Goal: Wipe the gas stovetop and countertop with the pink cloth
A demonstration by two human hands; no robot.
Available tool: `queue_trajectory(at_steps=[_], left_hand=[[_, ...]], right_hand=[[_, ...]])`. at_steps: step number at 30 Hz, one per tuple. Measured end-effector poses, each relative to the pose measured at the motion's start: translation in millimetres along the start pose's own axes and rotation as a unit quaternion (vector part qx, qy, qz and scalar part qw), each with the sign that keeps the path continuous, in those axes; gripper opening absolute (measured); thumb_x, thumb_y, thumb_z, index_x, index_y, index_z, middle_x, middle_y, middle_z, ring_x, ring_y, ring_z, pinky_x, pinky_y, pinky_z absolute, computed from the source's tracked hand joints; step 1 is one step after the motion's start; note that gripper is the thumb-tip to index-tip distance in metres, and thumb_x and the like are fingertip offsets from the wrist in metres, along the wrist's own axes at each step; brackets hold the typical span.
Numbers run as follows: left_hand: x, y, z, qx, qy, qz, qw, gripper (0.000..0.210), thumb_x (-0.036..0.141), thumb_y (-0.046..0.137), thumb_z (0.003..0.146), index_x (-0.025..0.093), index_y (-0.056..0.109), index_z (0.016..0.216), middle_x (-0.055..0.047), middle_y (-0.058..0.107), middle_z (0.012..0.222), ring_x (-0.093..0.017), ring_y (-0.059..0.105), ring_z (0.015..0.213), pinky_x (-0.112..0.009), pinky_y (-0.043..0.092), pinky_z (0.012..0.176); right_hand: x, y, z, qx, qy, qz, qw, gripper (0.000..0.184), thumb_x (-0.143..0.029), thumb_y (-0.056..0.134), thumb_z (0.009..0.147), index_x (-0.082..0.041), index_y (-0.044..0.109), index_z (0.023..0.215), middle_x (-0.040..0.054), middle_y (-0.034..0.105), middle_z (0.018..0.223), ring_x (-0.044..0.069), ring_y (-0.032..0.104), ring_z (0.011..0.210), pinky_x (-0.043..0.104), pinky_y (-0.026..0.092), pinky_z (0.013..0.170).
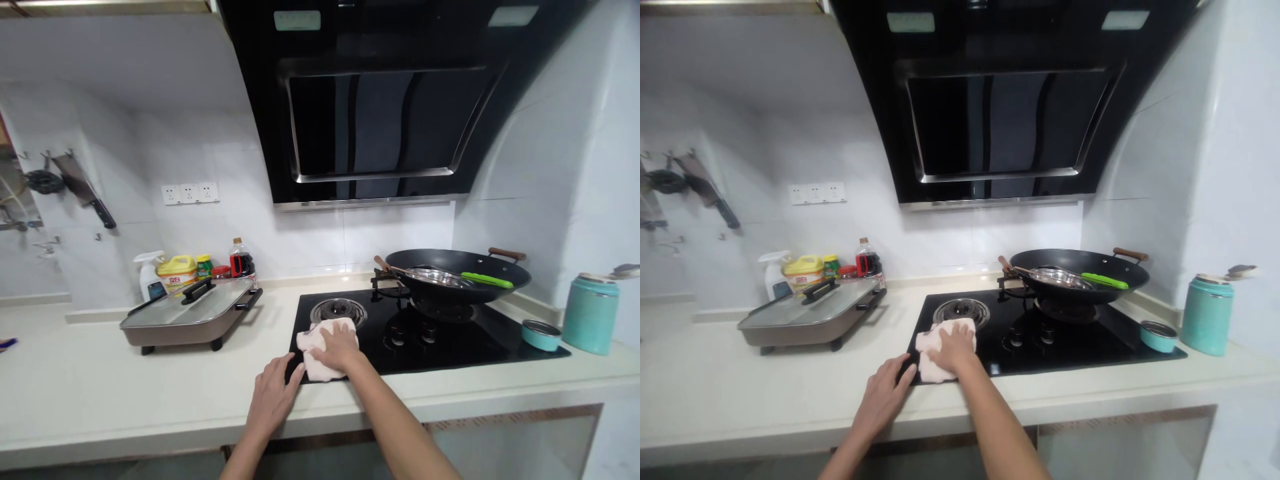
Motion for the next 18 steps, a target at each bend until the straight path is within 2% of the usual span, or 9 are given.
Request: queue_trajectory(at_steps=[3, 5, 7, 9, 12, 18], left_hand=[[-5.2, -0.5, 2.6, 0.003, -0.016, -0.031, 0.999, 0.055, 0.056, 0.038, 0.102, 0.027, 0.055, 0.146, -0.011, 0.061, 0.144, -0.031, 0.054, 0.138, -0.052, 0.041, 0.114], [-11.0, -1.2, 3.3, 0.009, -0.035, -0.043, 0.998, 0.06, 0.058, 0.038, 0.102, 0.026, 0.051, 0.151, -0.013, 0.06, 0.142, -0.032, 0.057, 0.134, -0.053, 0.042, 0.113], [-17.9, -1.8, 3.2, 0.019, -0.053, -0.047, 0.997, 0.063, 0.06, 0.041, 0.1, 0.025, 0.054, 0.15, -0.014, 0.059, 0.136, -0.032, 0.062, 0.126, -0.052, 0.045, 0.111], [-22.4, -2.2, 2.8, 0.033, -0.055, -0.047, 0.997, 0.061, 0.061, 0.044, 0.098, 0.024, 0.06, 0.145, -0.014, 0.055, 0.136, -0.032, 0.063, 0.124, -0.05, 0.047, 0.111], [-22.9, -1.1, 2.6, 0.041, -0.037, -0.032, 0.998, 0.057, 0.061, 0.046, 0.098, 0.025, 0.067, 0.137, -0.015, 0.049, 0.146, -0.033, 0.058, 0.13, -0.051, 0.044, 0.115], [-6.3, 5.0, 1.3, -0.007, 0.024, 0.034, 0.999, 0.049, 0.058, 0.048, 0.099, 0.027, 0.074, 0.125, -0.01, 0.069, 0.129, -0.032, 0.058, 0.127, -0.05, 0.044, 0.11]], right_hand=[[-34.8, 20.3, -14.8, -0.02, -0.061, 0.008, 0.998, 0.079, -0.07, 0.047, 0.092, -0.033, 0.04, 0.161, 0.0114, 0.022, 0.175, 0.041, 0.015, 0.16, 0.061, 0.01, 0.125], [-56.8, 31.7, -26.6, -0.026, -0.108, 0.023, 0.994, 0.072, -0.064, 0.048, 0.093, -0.04, 0.038, 0.161, 0.0056, 0.021, 0.176, 0.037, 0.015, 0.161, 0.059, 0.01, 0.126], [-69.6, 36.3, -36.7, -0.019, -0.138, 0.048, 0.989, 0.071, -0.06, 0.05, 0.093, -0.042, 0.038, 0.16, 0.0036, 0.022, 0.175, 0.037, 0.016, 0.161, 0.059, 0.011, 0.126], [-69.5, 34.8, -43.1, -0.008, -0.144, 0.068, 0.987, 0.07, -0.058, 0.053, 0.091, -0.041, 0.043, 0.158, 0.0029, 0.025, 0.175, 0.037, 0.019, 0.16, 0.06, 0.012, 0.126], [-46.4, 25.2, -47.3, 0.009, -0.114, 0.065, 0.991, 0.068, -0.057, 0.058, 0.088, -0.04, 0.051, 0.153, 0.0013, 0.029, 0.173, 0.034, 0.024, 0.159, 0.055, 0.014, 0.127], [34.1, -1.3, -66.1, 0.05, -0.014, 0.046, 0.998, 0.067, -0.052, 0.053, 0.09, -0.031, 0.052, 0.154, 0.0077, 0.031, 0.172, 0.032, 0.025, 0.159, 0.051, 0.015, 0.127]])
Point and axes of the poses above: each hand's wrist, its own z-axis towards the middle knuckle, its own y-axis out of the palm, x = y × z, the point moved 8 cm from there along z, towards the middle knuckle
